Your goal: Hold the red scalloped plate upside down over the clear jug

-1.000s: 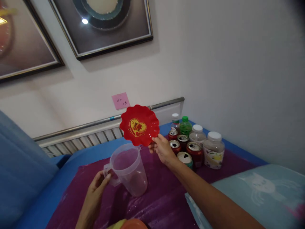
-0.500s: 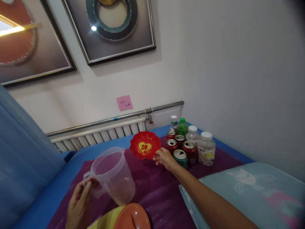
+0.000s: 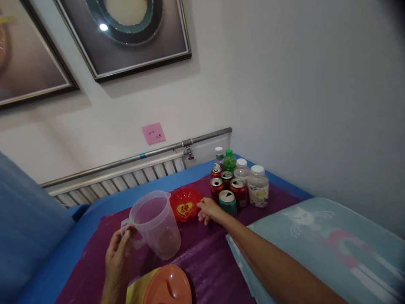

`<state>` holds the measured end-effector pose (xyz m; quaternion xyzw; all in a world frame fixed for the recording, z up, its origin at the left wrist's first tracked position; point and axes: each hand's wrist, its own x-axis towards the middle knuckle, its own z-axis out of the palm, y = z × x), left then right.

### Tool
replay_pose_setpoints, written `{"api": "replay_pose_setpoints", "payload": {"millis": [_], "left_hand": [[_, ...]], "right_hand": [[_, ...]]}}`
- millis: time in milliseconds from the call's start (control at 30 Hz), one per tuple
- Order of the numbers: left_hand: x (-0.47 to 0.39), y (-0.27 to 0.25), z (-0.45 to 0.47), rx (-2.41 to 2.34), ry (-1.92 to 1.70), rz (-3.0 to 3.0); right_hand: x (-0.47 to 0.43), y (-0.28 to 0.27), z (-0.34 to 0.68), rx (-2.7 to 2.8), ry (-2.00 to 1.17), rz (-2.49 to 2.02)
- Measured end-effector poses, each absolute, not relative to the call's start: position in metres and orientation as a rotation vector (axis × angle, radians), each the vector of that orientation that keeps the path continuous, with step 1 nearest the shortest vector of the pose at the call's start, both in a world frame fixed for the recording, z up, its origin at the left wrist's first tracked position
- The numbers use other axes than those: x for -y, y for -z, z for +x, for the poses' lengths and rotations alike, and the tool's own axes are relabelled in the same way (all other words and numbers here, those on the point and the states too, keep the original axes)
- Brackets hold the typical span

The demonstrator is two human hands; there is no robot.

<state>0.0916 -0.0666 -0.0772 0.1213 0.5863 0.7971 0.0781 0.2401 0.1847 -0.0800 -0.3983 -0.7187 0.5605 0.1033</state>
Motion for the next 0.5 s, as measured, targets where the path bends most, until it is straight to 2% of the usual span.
{"api": "replay_pose_setpoints", "payload": {"millis": [267,400,500], "left_hand": [[0.063,0.087,0.088,-1.696,-2.404,0.294],[0.068,0.085,0.09,-1.677,-2.435,0.301],[0.088,0.084,0.09,-1.894,-2.44,0.34]], "right_hand": [[-0.17,0.029,0.278,2.492,-0.605,-0.879],[-0.179,0.017,0.296,2.496,-0.296,-0.974],[-0.19,0.023,0.308,2.49,-0.191,-1.086]]}}
